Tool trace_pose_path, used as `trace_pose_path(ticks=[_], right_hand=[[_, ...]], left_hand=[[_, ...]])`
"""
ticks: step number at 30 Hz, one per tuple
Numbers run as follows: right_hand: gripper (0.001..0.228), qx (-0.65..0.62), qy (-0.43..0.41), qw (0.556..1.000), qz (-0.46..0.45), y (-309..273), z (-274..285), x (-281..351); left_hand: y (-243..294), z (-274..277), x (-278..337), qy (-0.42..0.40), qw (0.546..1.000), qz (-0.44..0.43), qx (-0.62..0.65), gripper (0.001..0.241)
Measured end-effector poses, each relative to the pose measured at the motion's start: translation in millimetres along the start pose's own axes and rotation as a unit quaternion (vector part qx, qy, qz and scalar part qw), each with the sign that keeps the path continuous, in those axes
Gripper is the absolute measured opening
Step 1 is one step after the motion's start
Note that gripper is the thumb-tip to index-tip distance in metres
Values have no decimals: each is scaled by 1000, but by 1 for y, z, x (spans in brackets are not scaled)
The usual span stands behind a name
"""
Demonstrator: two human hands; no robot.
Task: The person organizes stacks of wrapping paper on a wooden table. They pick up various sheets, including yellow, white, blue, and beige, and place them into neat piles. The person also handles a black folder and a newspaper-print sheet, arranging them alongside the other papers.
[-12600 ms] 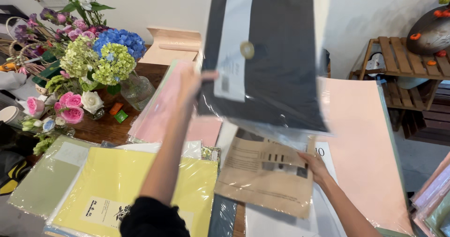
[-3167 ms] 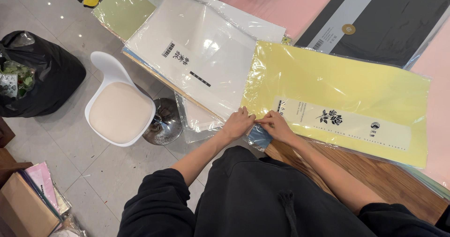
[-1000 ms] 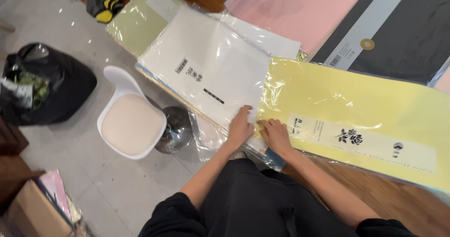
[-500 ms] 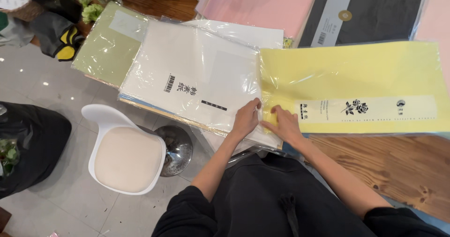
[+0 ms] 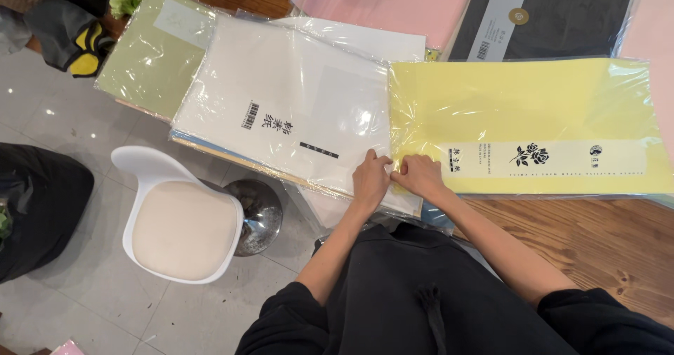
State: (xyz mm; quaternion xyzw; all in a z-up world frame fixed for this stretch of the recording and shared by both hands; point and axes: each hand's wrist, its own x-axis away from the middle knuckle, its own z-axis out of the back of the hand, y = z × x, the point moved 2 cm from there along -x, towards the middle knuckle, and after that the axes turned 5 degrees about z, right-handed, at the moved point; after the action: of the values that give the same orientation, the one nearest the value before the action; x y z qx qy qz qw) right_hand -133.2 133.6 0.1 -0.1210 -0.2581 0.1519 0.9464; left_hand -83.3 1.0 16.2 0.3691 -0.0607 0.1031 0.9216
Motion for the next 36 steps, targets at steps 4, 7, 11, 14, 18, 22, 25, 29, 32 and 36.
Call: trace_pose_path(ticks=[4,7,11,14,18,22,25,29,32,36], right_hand=[[43,-11,-36,999,5,9,-1,-7],[43,-47,-34,998,-9,14,-3,-4],[36,-71,1,996,50,6,-3,9],[40,-53,30,994,88,-3,-1,16],[12,12,53,995,82,-7,-1,12],[18,35,52,996,69,-3,1,8],[37,29,46,997,58,-7,4,7],[47,21,32,999,39,-14,9,10],[47,6,24,999,31,-13,9,7],[39,-81,24,996,41,1,11,0]], left_hand=[[8,7,7,-9,1000,-13,-25,27],[13,4,13,-17,991,-41,-126,22],[15,7,17,-5,994,-4,-108,27],[11,10,16,-8,998,44,-45,34],[1,5,6,-5,995,100,22,39],[-11,-1,-7,-53,985,146,74,42],[-15,-3,-11,-65,983,152,83,44],[-18,-2,-12,-64,981,154,98,45],[-17,-2,-12,-71,977,156,127,46],[-15,3,-6,-92,972,164,140,49]])
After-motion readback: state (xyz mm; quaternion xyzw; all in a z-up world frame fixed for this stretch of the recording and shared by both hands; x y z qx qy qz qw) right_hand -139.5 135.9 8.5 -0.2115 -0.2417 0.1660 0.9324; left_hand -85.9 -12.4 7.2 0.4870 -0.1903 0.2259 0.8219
